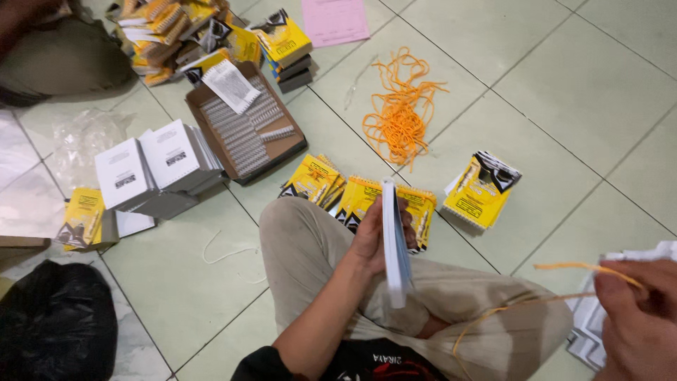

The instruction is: The person sits on the floor and ties yellow spiral-bound notebooks with orange string. They pick up a notebook, wrap the string around the spiral binding, tie a knot, and place the finished notebook into a stack. This process is repeated for multiple notebooks.

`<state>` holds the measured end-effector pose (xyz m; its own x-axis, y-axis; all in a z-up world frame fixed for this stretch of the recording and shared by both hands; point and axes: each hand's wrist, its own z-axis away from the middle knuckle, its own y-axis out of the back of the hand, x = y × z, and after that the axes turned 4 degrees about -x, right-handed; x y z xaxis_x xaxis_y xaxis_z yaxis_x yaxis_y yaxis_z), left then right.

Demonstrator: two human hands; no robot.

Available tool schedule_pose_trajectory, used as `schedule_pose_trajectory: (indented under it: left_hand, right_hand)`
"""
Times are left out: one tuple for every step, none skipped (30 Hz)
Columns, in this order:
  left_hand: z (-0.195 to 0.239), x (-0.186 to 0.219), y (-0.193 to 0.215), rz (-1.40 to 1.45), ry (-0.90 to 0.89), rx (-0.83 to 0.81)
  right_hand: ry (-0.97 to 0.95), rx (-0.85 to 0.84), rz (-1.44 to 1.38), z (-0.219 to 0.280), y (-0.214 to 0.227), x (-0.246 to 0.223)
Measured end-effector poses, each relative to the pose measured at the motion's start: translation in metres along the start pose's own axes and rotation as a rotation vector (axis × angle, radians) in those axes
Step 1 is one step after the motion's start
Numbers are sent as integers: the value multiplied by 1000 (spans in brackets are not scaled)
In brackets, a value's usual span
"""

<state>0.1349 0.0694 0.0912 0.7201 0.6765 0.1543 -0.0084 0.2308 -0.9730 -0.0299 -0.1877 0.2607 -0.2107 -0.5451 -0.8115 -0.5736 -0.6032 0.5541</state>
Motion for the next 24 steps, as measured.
schedule_pose_trajectory:
  left_hand:
    - [3,0,3,88,24,-25]
    - [3,-3,0,92,38,-26]
    - [3,-5,-3,-26,-131,-21]
    - [3,-5,-6,-147,-303,-20]
    - [7,-3,-18,-146,-292,-23]
    - [12,-1,-29,-183,-288,-64]
    - [17,2,-40,-221,-283,-106]
    - [19,3,-49,-219,-279,-106]
    - [22,4,-57,-229,-279,-146]
    - [24,6,-65,-239,-279,-188]
    - [25,6,-68,-237,-276,-189]
    - [26,5,-71,-236,-264,-211]
    - [27,5,-74,-234,-252,-233]
    - [27,3,-74,-231,-248,-232]
    - [27,2,-73,-241,-241,-224]
    - [27,1,-73,-252,-235,-218]
    - [27,0,-73,-249,-231,-218]
    - [27,-1,-73,-248,-219,-230]
    - [28,-2,-73,-248,-206,-242]
    - [29,-3,-74,-245,-204,-241]
    - [30,-4,-74,-240,-187,-238]
    - [31,-5,-74,-235,-173,-236]
    - [31,-6,-76,-233,-173,-235]
    - [31,-7,-77,-223,-175,-235]
  right_hand:
    - [165,54,-80,-4,-4,6]
    - [158,62,-71,-6,-3,-4]
    - [274,7,-137,-8,-3,-15]
    - [394,-48,-208,-12,-4,-26]
    - [389,-40,-202,-3,-8,-57]
    - [313,-27,-274,4,-13,-89]
    - [237,-14,-345,11,-18,-121]
    - [234,-12,-342,3,-19,-120]
    - [366,-90,-379,-5,-19,-119]
    - [500,-168,-415,-13,-19,-119]
    - [499,-166,-412,-14,-21,-128]
    - [510,-172,-390,-15,-23,-137]
    - [521,-178,-367,-15,-25,-146]
    - [517,-177,-364,-16,-28,-149]
    - [527,-165,-352,-16,-30,-153]
    - [539,-151,-339,-17,-33,-156]
    - [537,-149,-336,-17,-36,-163]
    - [532,-151,-352,-16,-38,-170]
    - [528,-153,-369,-16,-41,-177]
    - [525,-154,-367,-16,-43,-178]
    - [510,-153,-368,-17,-44,-179]
    - [496,-154,-371,-17,-47,-179]
    - [495,-156,-369,-18,-48,-178]
    - [488,-164,-353,-18,-49,-177]
